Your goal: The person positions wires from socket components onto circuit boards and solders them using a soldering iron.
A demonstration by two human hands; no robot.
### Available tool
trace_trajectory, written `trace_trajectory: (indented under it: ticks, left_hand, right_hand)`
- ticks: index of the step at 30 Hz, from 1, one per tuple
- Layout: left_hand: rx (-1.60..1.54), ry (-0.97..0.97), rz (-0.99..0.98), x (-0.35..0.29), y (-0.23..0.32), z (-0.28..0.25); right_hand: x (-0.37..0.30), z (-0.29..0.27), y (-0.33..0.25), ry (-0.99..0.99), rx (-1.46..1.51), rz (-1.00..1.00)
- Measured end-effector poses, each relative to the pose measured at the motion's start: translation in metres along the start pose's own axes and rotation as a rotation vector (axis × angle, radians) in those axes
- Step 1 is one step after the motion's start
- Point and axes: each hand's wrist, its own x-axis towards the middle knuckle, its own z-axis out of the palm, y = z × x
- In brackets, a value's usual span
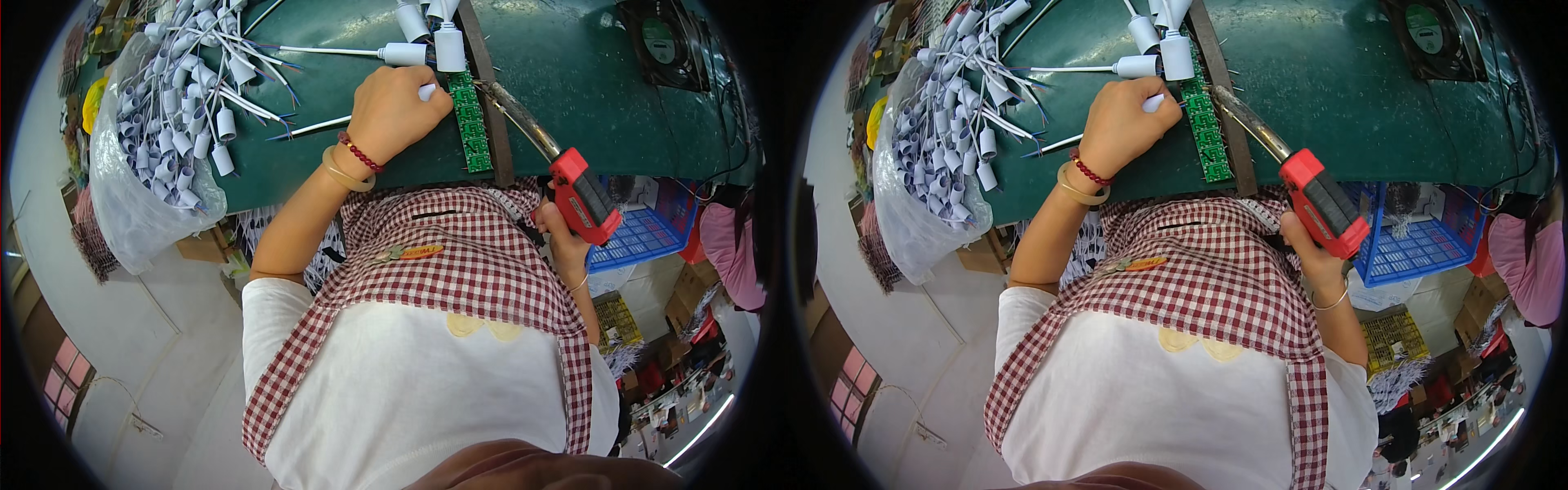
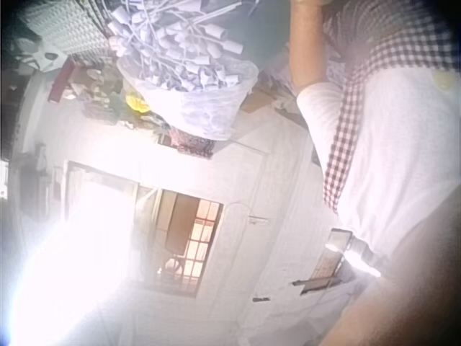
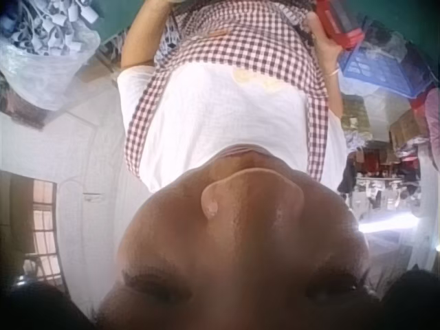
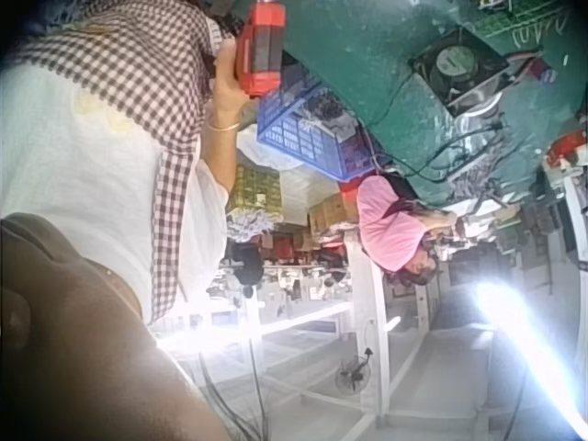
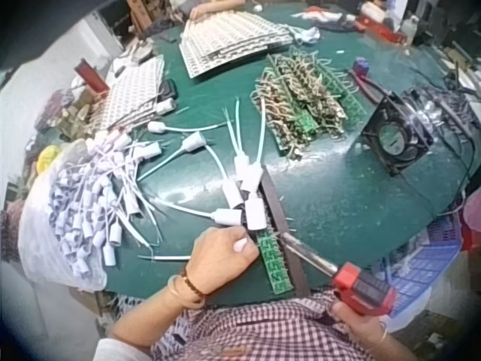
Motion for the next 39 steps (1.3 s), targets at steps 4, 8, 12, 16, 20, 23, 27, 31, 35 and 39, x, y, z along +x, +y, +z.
trace_trajectory:
  ticks: [4, 8, 12, 16, 20, 23, 27, 31, 35, 39]
  left_hand:
    - [0.01, -0.016, -0.018, 0.0, 0.0, 0.0]
    - [0.003, -0.007, -0.015, 0.0, 0.001, 0.0]
    - [0.005, -0.01, -0.018, -0.001, 0.0, 0.0]
    - [0.018, 0.001, -0.014, -0.001, 0.001, 0.0]
    - [0.004, -0.008, -0.021, -0.001, 0.001, 0.0]
    - [0.012, -0.014, -0.034, -0.002, 0.001, 0.0]
    - [0.027, -0.016, -0.04, -0.001, 0.003, -0.001]
    - [0.08, -0.013, -0.051, -0.004, 0.006, -0.003]
    - [0.157, -0.081, -0.025, -0.014, 0.018, -0.017]
    - [0.423, -0.087, 0.081, -0.025, 0.028, -0.033]
  right_hand:
    - [-0.001, -0.002, 0.004, -0.009, -0.017, -0.001]
    - [0.0, -0.001, 0.001, -0.018, -0.016, -0.01]
    - [0.0, -0.001, 0.002, -0.024, 0.008, -0.005]
    - [0.003, 0.001, -0.002, -0.025, -0.011, -0.016]
    - [0.005, 0.004, -0.004, -0.027, 0.053, -0.013]
    - [0.005, 0.006, -0.006, -0.013, 0.057, -0.028]
    - [0.005, 0.005, -0.005, -0.001, 0.058, -0.036]
    - [0.008, 0.005, -0.007, -0.001, 0.071, -0.034]
    - [0.009, 0.006, -0.005, 0.035, 0.086, -0.047]
    - [0.012, 0.007, -0.008, 0.043, 0.086, -0.063]
